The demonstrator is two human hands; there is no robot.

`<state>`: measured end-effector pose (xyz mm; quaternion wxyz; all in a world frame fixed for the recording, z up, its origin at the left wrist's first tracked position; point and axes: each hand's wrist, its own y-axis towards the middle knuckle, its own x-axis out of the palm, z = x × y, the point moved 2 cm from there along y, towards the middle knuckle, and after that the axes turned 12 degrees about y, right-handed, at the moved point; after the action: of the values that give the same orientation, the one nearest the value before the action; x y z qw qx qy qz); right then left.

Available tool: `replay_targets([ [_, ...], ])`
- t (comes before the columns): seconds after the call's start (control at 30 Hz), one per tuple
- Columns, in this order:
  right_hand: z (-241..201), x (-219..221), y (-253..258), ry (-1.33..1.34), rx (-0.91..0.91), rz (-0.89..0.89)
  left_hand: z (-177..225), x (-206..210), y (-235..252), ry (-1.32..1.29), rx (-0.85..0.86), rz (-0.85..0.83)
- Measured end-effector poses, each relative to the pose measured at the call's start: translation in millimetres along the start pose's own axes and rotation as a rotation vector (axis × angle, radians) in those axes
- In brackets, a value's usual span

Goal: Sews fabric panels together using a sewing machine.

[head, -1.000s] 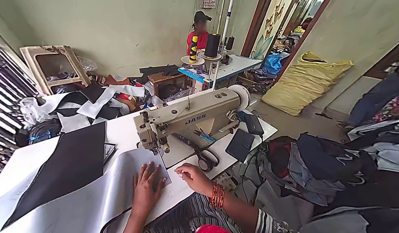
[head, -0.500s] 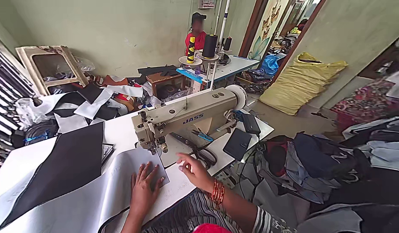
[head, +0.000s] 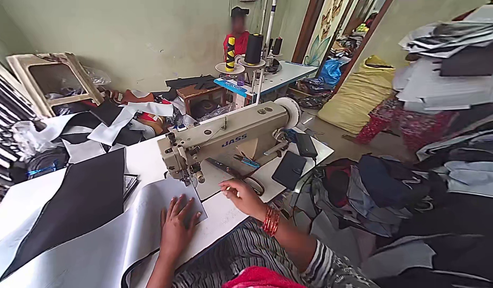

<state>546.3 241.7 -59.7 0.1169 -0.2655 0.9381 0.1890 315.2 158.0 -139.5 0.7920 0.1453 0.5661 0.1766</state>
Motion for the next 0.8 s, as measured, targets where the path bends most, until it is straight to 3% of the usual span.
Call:
replay_targets([
  [0.13,-18,2,5,0.142,-0.162,-0.031,-7,-2,-5,0.014,0.001,0.025],
  [0.3,-99,-69,46,0.469,-0.555,0.137,-5,-3,1,-0.024,0.061,-0.058],
  [0.4,-135,-118,92,0.273,-0.706,0.359,-5,-3,-3,0.004,0.038,-0.002],
  [0.47,-137,-136,119,-0.067,-0.645,0.530,-4,-1,-3,0.019,0.032,0.021],
  [0.57,-122,-109,110,-0.278,-0.573,0.471,-3,0,-2,0.016,0.004,0.012],
  [0.8,-8,14,24,-0.172,-0.564,0.096,-3,1,-3,0.017,0.009,0.043],
])
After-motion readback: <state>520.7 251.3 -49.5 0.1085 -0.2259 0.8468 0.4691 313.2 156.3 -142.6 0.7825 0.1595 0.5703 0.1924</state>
